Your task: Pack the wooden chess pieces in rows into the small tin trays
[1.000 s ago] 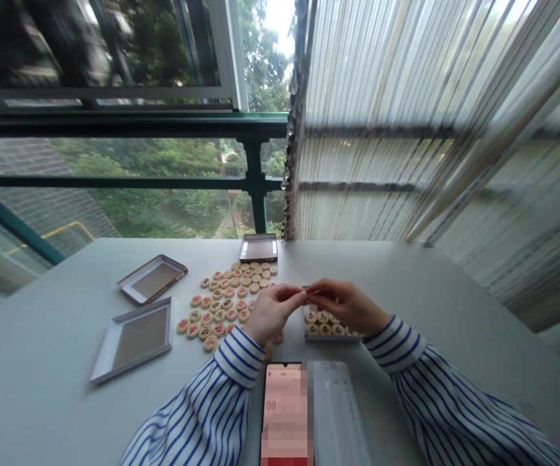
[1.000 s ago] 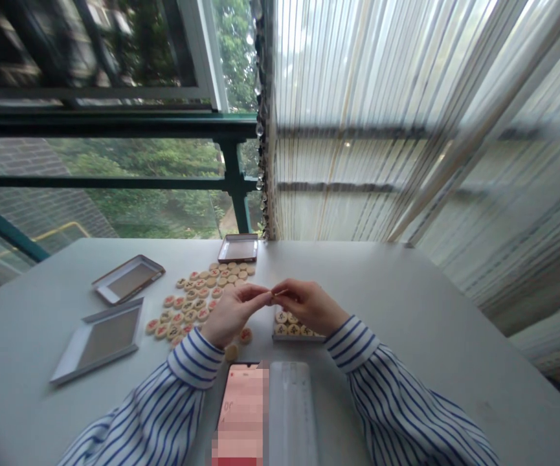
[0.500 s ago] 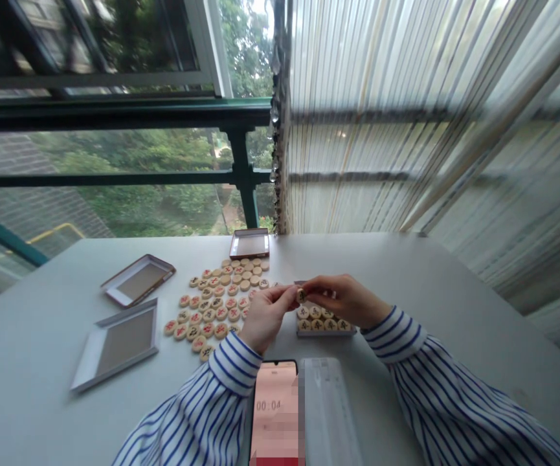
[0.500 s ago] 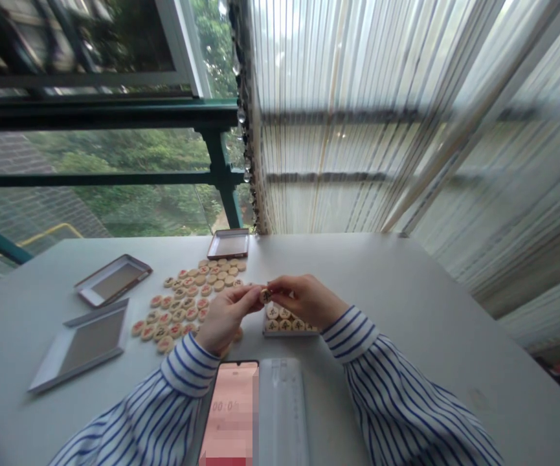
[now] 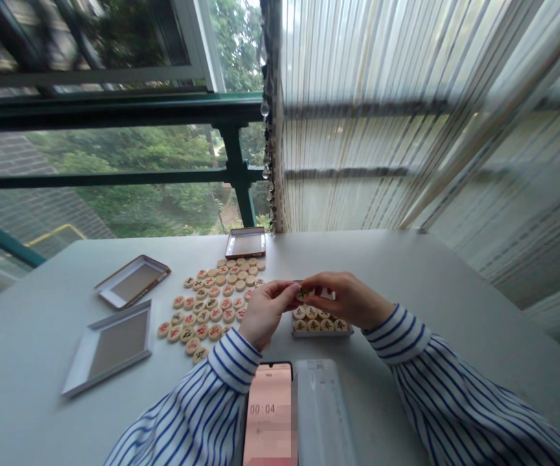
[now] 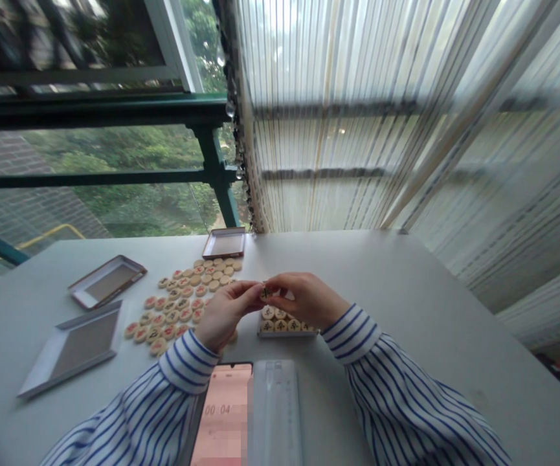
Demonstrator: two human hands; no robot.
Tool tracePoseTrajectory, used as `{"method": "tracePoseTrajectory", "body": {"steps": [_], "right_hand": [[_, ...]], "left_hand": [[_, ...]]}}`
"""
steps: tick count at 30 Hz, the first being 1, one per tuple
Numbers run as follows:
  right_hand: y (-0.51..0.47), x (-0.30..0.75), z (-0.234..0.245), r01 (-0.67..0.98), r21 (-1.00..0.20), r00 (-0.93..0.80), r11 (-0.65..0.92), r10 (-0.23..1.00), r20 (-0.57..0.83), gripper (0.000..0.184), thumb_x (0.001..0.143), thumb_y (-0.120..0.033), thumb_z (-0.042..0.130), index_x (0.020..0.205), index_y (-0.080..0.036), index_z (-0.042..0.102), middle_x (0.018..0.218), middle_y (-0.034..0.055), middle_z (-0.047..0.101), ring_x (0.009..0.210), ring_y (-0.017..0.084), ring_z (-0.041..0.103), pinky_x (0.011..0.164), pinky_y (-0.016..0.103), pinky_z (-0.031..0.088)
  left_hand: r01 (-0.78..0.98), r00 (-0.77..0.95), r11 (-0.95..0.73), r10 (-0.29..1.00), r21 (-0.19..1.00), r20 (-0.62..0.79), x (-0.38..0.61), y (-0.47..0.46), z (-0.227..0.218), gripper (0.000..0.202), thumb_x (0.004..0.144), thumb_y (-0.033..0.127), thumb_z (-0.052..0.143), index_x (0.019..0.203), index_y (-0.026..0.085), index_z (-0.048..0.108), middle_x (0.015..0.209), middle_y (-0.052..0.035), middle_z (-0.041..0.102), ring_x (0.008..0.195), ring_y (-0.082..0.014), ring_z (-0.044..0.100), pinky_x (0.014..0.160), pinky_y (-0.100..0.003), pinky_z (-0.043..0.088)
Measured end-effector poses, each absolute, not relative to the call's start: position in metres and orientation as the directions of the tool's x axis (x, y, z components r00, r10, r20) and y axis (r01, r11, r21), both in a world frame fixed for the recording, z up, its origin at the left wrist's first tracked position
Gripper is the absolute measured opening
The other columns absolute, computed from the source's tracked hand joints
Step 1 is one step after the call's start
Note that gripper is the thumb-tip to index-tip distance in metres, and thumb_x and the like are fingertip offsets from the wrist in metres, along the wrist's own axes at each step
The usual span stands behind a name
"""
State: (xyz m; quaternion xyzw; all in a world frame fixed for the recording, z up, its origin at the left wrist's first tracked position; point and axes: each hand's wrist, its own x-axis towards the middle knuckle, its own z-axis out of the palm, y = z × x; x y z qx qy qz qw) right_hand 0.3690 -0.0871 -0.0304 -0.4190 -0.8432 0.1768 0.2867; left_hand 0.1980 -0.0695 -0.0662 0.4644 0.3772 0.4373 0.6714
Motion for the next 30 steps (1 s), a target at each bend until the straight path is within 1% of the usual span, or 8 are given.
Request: {"method": "tracePoseTrajectory", "body": {"steps": [6,10,13,16,19,23,26,30], "right_hand": [[-0.084,0.373,-0.034,0.648,-0.451,-0.512,0.614,0.790,0.338,0.023,0.079,-0.028,0.054,0.097,-0.016,0.060,0.079,0.0047,0.063,0.070,0.012,0.056,0.066,0.023,0.044],[-0.083,0.377,-0.036,0.661,-0.422,-0.518,0.620,0.784,0.341,0.023,0.079,-0.028,0.053,0.096,-0.015,0.061,0.079,0.0050,0.063,0.070,0.012,0.057,0.066,0.024,0.045],[-0.082,0.386,-0.034,0.700,-0.419,-0.491,0.578,0.816,0.306,0.022,0.078,-0.028,0.054,0.095,-0.015,0.061,0.076,0.0038,0.064,0.067,0.011,0.057,0.065,0.023,0.044],[-0.080,0.397,-0.032,0.754,-0.401,-0.462,0.519,0.855,0.237,0.021,0.077,-0.027,0.053,0.094,-0.017,0.061,0.074,0.0025,0.064,0.065,0.011,0.057,0.063,0.022,0.044],[-0.078,0.407,-0.031,0.809,-0.359,-0.440,0.466,0.884,0.156,0.020,0.077,-0.028,0.052,0.092,-0.019,0.062,0.073,0.0022,0.065,0.064,0.011,0.058,0.063,0.022,0.043],[-0.075,0.414,-0.032,0.857,-0.277,-0.430,0.436,0.899,0.083,0.020,0.077,-0.031,0.051,0.088,-0.020,0.064,0.076,0.0028,0.065,0.066,0.012,0.058,0.060,0.022,0.042],[-0.074,0.416,-0.034,0.882,-0.233,-0.414,0.410,0.910,0.032,0.021,0.076,-0.032,0.051,0.088,-0.020,0.064,0.077,0.0032,0.065,0.065,0.013,0.057,0.058,0.022,0.040],[-0.072,0.415,-0.035,0.903,-0.218,-0.389,0.370,0.920,-0.053,0.024,0.076,-0.035,0.050,0.088,-0.021,0.065,0.075,0.0031,0.065,0.062,0.013,0.057,0.056,0.023,0.039]], "left_hand": [[-0.197,0.339,0.148,0.938,0.969,-0.074,0.203,-0.068,-0.068,0.024,0.068,0.031,0.066,0.080,0.010,0.064,0.072,-0.0045,0.067,0.063,-0.0100,0.060,0.066,-0.023,0.049],[-0.111,0.332,0.054,0.943,0.992,-0.014,0.201,-0.068,-0.073,0.028,0.072,0.034,0.061,0.087,0.011,0.063,0.077,-0.0057,0.067,0.068,-0.0126,0.061,0.068,-0.026,0.049],[0.110,0.277,-0.128,0.956,0.986,0.093,0.197,-0.069,-0.074,0.028,0.075,0.034,0.056,0.091,0.012,0.063,0.080,-0.0065,0.067,0.071,-0.0146,0.061,0.068,-0.027,0.049],[0.382,0.254,-0.302,0.943,0.874,0.215,0.192,-0.071,-0.074,0.024,0.077,0.030,0.052,0.090,0.014,0.064,0.082,-0.0060,0.066,0.071,-0.0145,0.060,0.067,-0.027,0.048],[0.535,0.265,-0.394,0.918,0.747,0.294,0.189,-0.073,-0.076,0.021,0.078,0.025,0.050,0.090,0.014,0.063,0.080,-0.0055,0.066,0.068,-0.0138,0.059,0.066,-0.027,0.048],[0.587,0.320,-0.455,0.890,0.669,0.325,0.188,-0.074,-0.082,0.021,0.078,0.021,0.049,0.092,0.014,0.062,0.083,-0.0059,0.064,0.068,-0.0135,0.058,0.068,-0.028,0.048],[0.595,0.331,-0.451,0.892,0.665,0.309,0.189,-0.074,-0.085,0.021,0.079,0.022,0.048,0.094,0.015,0.061,0.087,-0.0063,0.062,0.068,-0.0131,0.058,0.066,-0.028,0.048],[0.593,0.327,-0.442,0.896,0.673,0.300,0.189,-0.074,-0.087,0.021,0.078,0.022,0.049,0.094,0.016,0.061,0.092,-0.0061,0.060,0.068,-0.0128,0.058,0.065,-0.027,0.048]]}}
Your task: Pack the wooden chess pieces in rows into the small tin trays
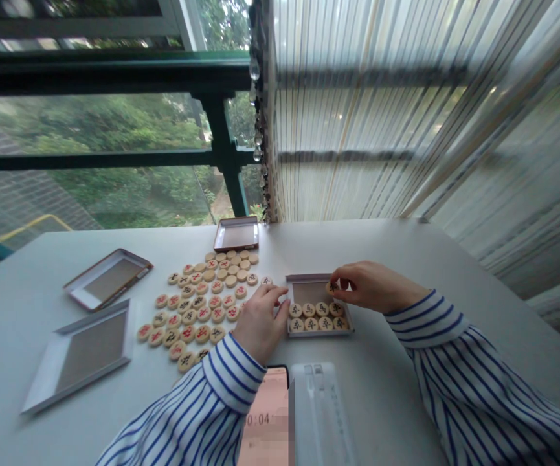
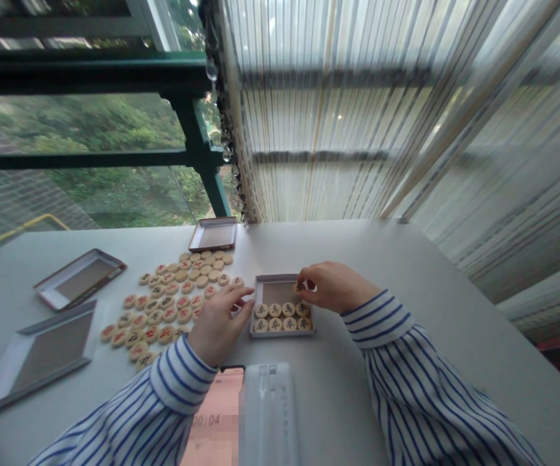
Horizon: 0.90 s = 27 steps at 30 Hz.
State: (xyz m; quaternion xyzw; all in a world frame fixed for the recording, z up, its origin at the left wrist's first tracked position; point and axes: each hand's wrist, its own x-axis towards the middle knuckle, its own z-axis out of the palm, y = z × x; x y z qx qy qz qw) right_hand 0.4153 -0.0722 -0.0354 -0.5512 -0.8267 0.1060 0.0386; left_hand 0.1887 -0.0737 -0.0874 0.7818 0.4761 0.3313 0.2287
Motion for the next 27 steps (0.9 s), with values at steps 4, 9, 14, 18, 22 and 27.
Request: {"method": "tracePoseTrajectory", "body": {"steps": [4,9,14,18,22,27], "right_hand": [[-0.070,0.415,-0.038,0.920,-0.198,-0.364,0.338,0.924,-0.113,0.025,0.077,-0.038,0.049,0.089,-0.023,0.065,0.073,0.0019,0.066,0.061,0.013,0.057,0.055,0.023,0.038],[-0.069,0.415,-0.042,0.931,-0.179,-0.344,0.317,0.928,-0.144,0.025,0.077,-0.039,0.049,0.090,-0.025,0.065,0.073,0.0011,0.067,0.061,0.014,0.058,0.056,0.024,0.037],[-0.068,0.416,-0.044,0.934,-0.175,-0.339,0.312,0.929,-0.150,0.026,0.077,-0.039,0.049,0.090,-0.025,0.065,0.073,0.0017,0.067,0.060,0.014,0.058,0.054,0.024,0.037],[-0.067,0.416,-0.046,0.933,-0.173,-0.340,0.314,0.928,-0.149,0.027,0.077,-0.040,0.049,0.091,-0.024,0.066,0.074,0.0025,0.068,0.061,0.014,0.059,0.055,0.024,0.037],[-0.066,0.416,-0.048,0.935,-0.167,-0.339,0.313,0.928,-0.154,0.026,0.077,-0.040,0.049,0.092,-0.026,0.065,0.075,0.0020,0.068,0.062,0.015,0.060,0.055,0.024,0.038],[-0.065,0.416,-0.050,0.941,-0.165,-0.321,0.296,0.934,-0.159,0.028,0.077,-0.042,0.049,0.092,-0.025,0.065,0.075,0.0032,0.068,0.062,0.015,0.060,0.054,0.024,0.038]], "left_hand": [[0.599,0.344,-0.438,0.897,0.671,0.278,0.188,-0.074,-0.088,0.022,0.079,0.021,0.047,0.096,0.015,0.061,0.093,-0.0065,0.060,0.071,-0.0132,0.058,0.068,-0.027,0.048],[0.618,0.358,-0.440,0.895,0.651,0.265,0.189,-0.075,-0.090,0.023,0.079,0.019,0.047,0.097,0.014,0.061,0.094,-0.0077,0.060,0.077,-0.0159,0.058,0.071,-0.029,0.048],[0.613,0.372,-0.445,0.892,0.653,0.259,0.190,-0.076,-0.092,0.023,0.079,0.018,0.047,0.096,0.014,0.061,0.095,-0.0087,0.060,0.076,-0.0162,0.058,0.071,-0.029,0.048],[0.612,0.371,-0.448,0.891,0.652,0.263,0.190,-0.076,-0.092,0.023,0.078,0.018,0.048,0.096,0.014,0.062,0.095,-0.0086,0.059,0.076,-0.0164,0.058,0.070,-0.030,0.048],[0.610,0.374,-0.456,0.886,0.648,0.273,0.190,-0.076,-0.092,0.024,0.078,0.017,0.048,0.096,0.014,0.062,0.095,-0.0086,0.059,0.077,-0.0165,0.058,0.071,-0.030,0.048],[0.620,0.369,-0.452,0.889,0.641,0.269,0.191,-0.076,-0.092,0.023,0.077,0.016,0.049,0.094,0.015,0.063,0.095,-0.0084,0.060,0.075,-0.0159,0.058,0.069,-0.029,0.049]]}}
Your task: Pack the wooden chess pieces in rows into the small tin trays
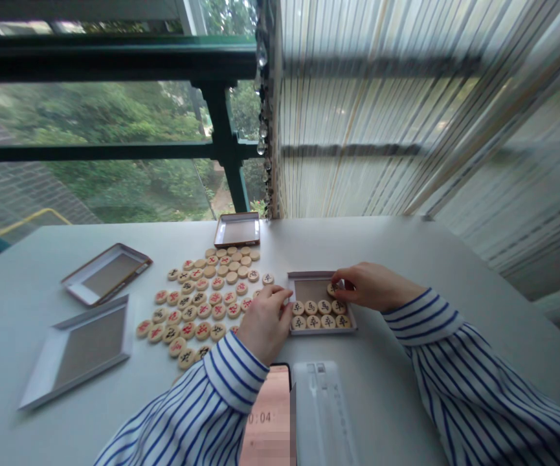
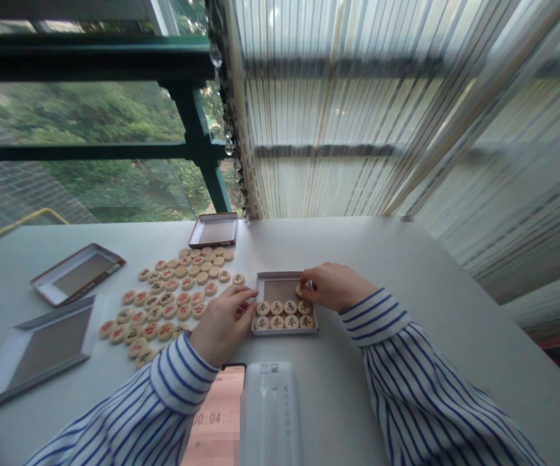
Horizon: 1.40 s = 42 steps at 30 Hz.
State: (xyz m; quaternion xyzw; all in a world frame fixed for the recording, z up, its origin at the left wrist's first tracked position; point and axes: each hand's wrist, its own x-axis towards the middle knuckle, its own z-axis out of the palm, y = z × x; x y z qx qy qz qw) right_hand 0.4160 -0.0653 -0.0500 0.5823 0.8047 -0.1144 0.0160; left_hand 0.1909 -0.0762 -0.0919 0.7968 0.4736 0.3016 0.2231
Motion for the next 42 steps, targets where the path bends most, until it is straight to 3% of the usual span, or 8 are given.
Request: {"method": "tracePoseTrajectory", "body": {"steps": [9,16,30,42], "right_hand": [[-0.0669,0.4184,-0.0472,0.936,-0.167,-0.336,0.310,0.928,-0.163,0.032,0.078,-0.044,0.048,0.096,-0.023,0.064,0.076,0.0045,0.068,0.065,0.016,0.061,0.056,0.025,0.039],[-0.0663,0.4187,-0.0460,0.938,-0.145,-0.335,0.316,0.932,-0.136,0.029,0.083,-0.033,0.042,0.098,-0.025,0.065,0.085,0.0061,0.068,0.077,0.018,0.061,0.064,0.025,0.040],[-0.0677,0.4145,-0.0450,0.938,-0.146,-0.336,0.314,0.928,-0.161,0.025,0.078,-0.028,0.045,0.091,-0.029,0.066,0.075,0.0019,0.067,0.064,0.015,0.059,0.056,0.023,0.036],[-0.0672,0.4134,-0.0431,0.938,-0.134,-0.342,0.319,0.916,-0.210,0.027,0.078,-0.029,0.044,0.094,-0.027,0.066,0.080,0.0033,0.068,0.072,0.016,0.060,0.062,0.024,0.039]], "left_hand": [[0.624,0.370,-0.450,0.890,0.639,0.266,0.1911,-0.0765,-0.0915,0.023,0.077,0.016,0.048,0.095,0.014,0.063,0.095,-0.0086,0.060,0.076,-0.0161,0.058,0.071,-0.030,0.049],[0.609,0.383,-0.478,0.876,0.634,0.293,0.1907,-0.0759,-0.0947,0.023,0.077,0.015,0.048,0.095,0.015,0.063,0.094,-0.0079,0.060,0.076,-0.0154,0.058,0.070,-0.028,0.049],[0.625,0.383,-0.464,0.883,0.627,0.272,0.1906,-0.0775,-0.0925,0.022,0.078,0.017,0.048,0.095,0.014,0.063,0.095,-0.0084,0.060,0.079,-0.0166,0.058,0.073,-0.030,0.049],[0.626,0.381,-0.468,0.881,0.623,0.279,0.1914,-0.0762,-0.0953,0.022,0.077,0.014,0.049,0.095,0.013,0.063,0.093,-0.0079,0.060,0.080,-0.0159,0.059,0.075,-0.030,0.049]]}}
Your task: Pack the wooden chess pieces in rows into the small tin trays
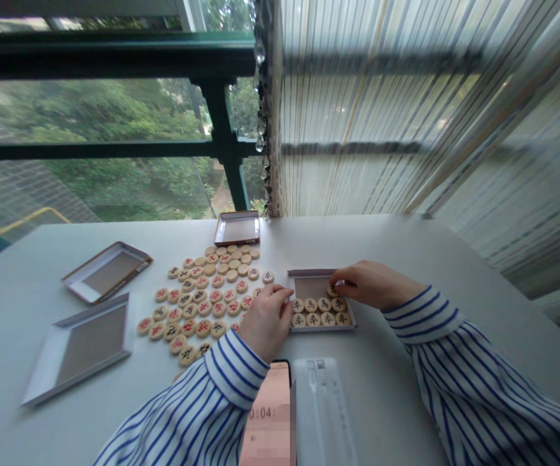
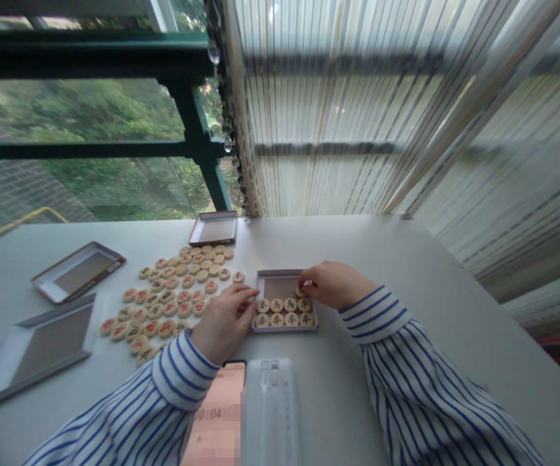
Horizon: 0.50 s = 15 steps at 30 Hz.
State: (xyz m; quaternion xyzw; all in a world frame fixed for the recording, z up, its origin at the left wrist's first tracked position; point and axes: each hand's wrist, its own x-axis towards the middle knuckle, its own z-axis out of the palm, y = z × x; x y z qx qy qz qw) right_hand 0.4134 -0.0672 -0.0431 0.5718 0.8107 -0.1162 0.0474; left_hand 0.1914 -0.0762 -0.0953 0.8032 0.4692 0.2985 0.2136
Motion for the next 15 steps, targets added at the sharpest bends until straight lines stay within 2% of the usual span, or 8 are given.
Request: {"method": "tracePoseTrajectory", "body": {"steps": [15], "right_hand": [[-0.0676,0.4162,-0.0451,0.930,-0.143,-0.361,0.338,0.913,-0.190,0.026,0.077,-0.029,0.045,0.091,-0.029,0.066,0.079,0.0028,0.067,0.072,0.017,0.061,0.063,0.024,0.039]], "left_hand": [[0.641,0.377,-0.461,0.886,0.614,0.271,0.1923,-0.0768,-0.0928,0.022,0.077,0.014,0.050,0.095,0.013,0.063,0.093,-0.0075,0.061,0.080,-0.0155,0.059,0.076,-0.030,0.049]]}}
